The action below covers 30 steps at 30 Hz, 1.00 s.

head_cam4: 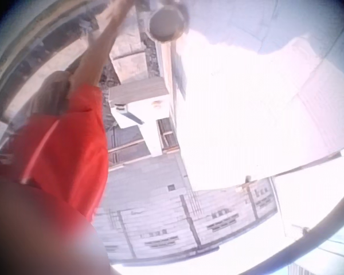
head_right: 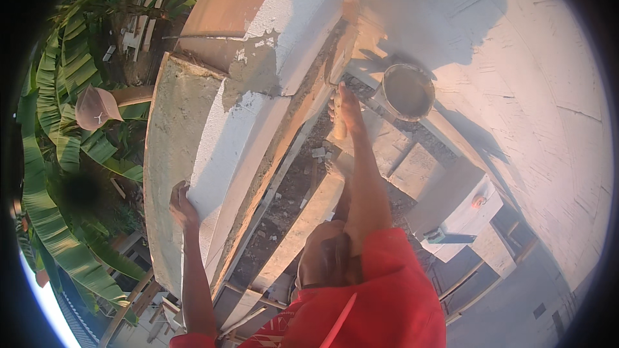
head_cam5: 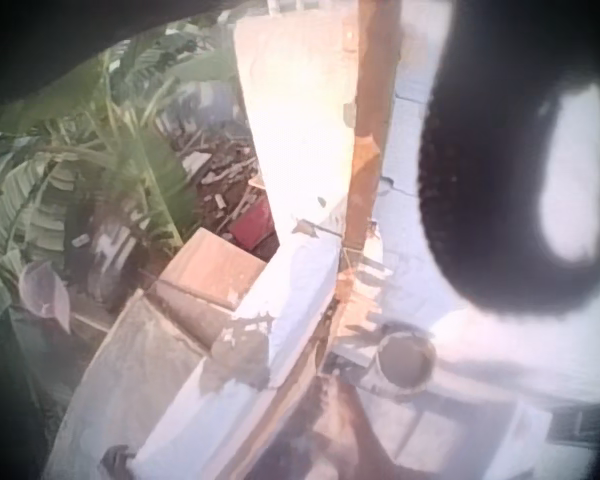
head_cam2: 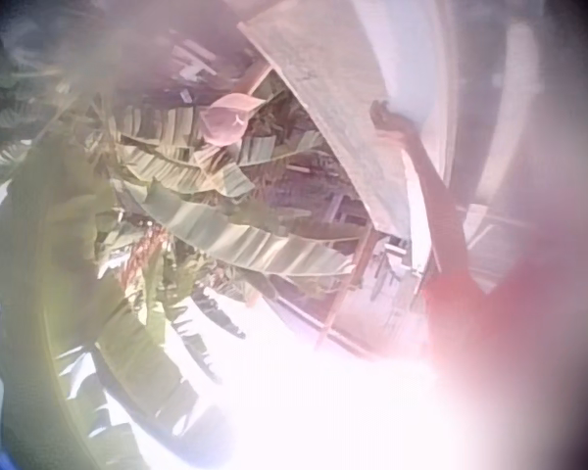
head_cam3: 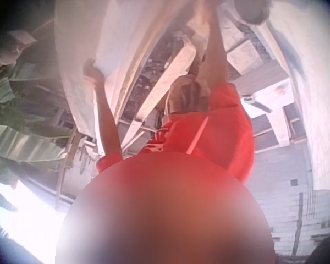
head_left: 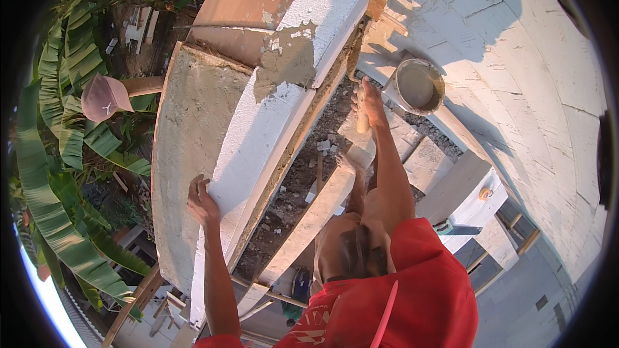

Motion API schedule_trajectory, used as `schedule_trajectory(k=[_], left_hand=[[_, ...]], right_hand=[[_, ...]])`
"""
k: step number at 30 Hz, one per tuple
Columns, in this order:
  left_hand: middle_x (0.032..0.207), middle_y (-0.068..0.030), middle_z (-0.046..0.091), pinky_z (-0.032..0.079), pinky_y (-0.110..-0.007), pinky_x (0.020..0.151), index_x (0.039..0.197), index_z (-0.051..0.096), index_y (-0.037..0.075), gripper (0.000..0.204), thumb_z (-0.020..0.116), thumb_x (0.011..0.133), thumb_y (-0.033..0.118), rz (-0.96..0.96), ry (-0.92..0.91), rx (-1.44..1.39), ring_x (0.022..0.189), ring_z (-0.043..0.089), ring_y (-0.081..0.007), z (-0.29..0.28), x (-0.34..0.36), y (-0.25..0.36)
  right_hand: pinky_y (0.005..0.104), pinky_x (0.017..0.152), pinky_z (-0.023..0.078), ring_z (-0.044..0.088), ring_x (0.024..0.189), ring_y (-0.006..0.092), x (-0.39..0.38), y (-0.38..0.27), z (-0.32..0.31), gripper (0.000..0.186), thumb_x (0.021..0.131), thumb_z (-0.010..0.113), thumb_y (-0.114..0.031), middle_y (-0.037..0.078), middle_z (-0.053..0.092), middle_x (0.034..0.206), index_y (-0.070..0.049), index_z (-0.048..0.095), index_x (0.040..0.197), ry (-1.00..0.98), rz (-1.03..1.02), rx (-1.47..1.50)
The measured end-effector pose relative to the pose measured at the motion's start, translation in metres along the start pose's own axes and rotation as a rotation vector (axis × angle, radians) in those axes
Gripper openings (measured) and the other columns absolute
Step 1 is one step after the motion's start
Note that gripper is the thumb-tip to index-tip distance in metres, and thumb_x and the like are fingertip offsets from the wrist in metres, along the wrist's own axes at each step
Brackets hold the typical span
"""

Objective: The person scoops mortar from a bucket with a trowel and applies it to the joints between white foam blocks on a scaffold. The person repeatedly smooths the mortar along the seams and edges of the blocks.

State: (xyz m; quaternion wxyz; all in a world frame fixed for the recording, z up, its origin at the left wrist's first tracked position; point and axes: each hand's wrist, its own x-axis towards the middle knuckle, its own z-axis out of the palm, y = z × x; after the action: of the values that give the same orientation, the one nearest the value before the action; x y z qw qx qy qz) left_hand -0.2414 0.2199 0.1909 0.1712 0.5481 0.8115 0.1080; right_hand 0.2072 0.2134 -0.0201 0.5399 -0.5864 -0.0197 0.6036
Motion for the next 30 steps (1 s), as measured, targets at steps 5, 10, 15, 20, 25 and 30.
schedule_trajectory(k=[5,10,15,20,25,30], left_hand=[[0.106,-0.0143,0.077,0.049,-0.042,0.096,0.119,0.071,0.005,0.039,0.048,0.099,0.030,0.011,0.019,0.010,0.106,0.070,-0.0326,-0.002,-0.003,0.005],[0.108,-0.0125,0.077,0.049,-0.042,0.097,0.121,0.070,0.009,0.038,0.047,0.100,0.031,-0.037,-0.012,0.044,0.108,0.070,-0.0326,-0.004,-0.003,0.009],[0.109,-0.0119,0.076,0.049,-0.042,0.096,0.124,0.068,0.011,0.040,0.045,0.100,0.034,-0.017,-0.016,0.061,0.108,0.070,-0.0327,-0.004,-0.003,0.007],[0.111,-0.0112,0.076,0.049,-0.042,0.096,0.124,0.069,0.013,0.041,0.045,0.099,0.036,-0.008,-0.009,0.093,0.108,0.069,-0.0322,-0.004,-0.004,0.005],[0.112,-0.0104,0.076,0.048,-0.042,0.097,0.124,0.069,0.013,0.042,0.045,0.098,0.036,-0.023,-0.014,0.080,0.110,0.068,-0.0314,-0.004,-0.004,0.003],[0.112,-0.0100,0.076,0.047,-0.042,0.098,0.124,0.069,0.013,0.043,0.045,0.097,0.037,-0.048,-0.009,0.063,0.112,0.067,-0.0317,-0.005,-0.003,0.002]], right_hand=[[0.0325,0.046,0.045,0.053,0.051,0.0160,0.007,0.007,-0.005,0.053,0.100,0.055,-0.058,0.005,0.054,0.067,-0.005,0.053,0.089,-0.035,-0.004,-0.063],[0.0327,0.042,0.043,0.049,0.045,0.0161,-0.001,0.031,0.004,0.056,0.098,0.054,-0.062,0.003,0.051,0.062,-0.007,0.053,0.087,0.001,0.006,-0.088],[0.0335,0.043,0.045,0.053,0.047,0.0176,-0.028,0.050,0.032,0.055,0.098,0.057,-0.061,0.004,0.052,0.062,-0.007,0.054,0.088,0.028,0.031,-0.123],[0.0339,0.042,0.045,0.053,0.045,0.0176,-0.063,0.079,0.067,0.052,0.100,0.054,-0.056,0.005,0.052,0.062,-0.005,0.053,0.092,0.015,0.034,-0.070],[0.0345,0.042,0.045,0.051,0.045,0.0180,-0.121,0.098,0.057,0.055,0.098,0.057,-0.061,0.005,0.052,0.062,-0.007,0.052,0.089,-0.049,0.063,-0.058],[0.0340,0.042,0.046,0.053,0.047,0.0184,-0.092,0.047,0.019,0.052,0.098,0.057,-0.061,0.005,0.055,0.066,-0.009,0.054,0.090,0.033,0.070,-0.016]])
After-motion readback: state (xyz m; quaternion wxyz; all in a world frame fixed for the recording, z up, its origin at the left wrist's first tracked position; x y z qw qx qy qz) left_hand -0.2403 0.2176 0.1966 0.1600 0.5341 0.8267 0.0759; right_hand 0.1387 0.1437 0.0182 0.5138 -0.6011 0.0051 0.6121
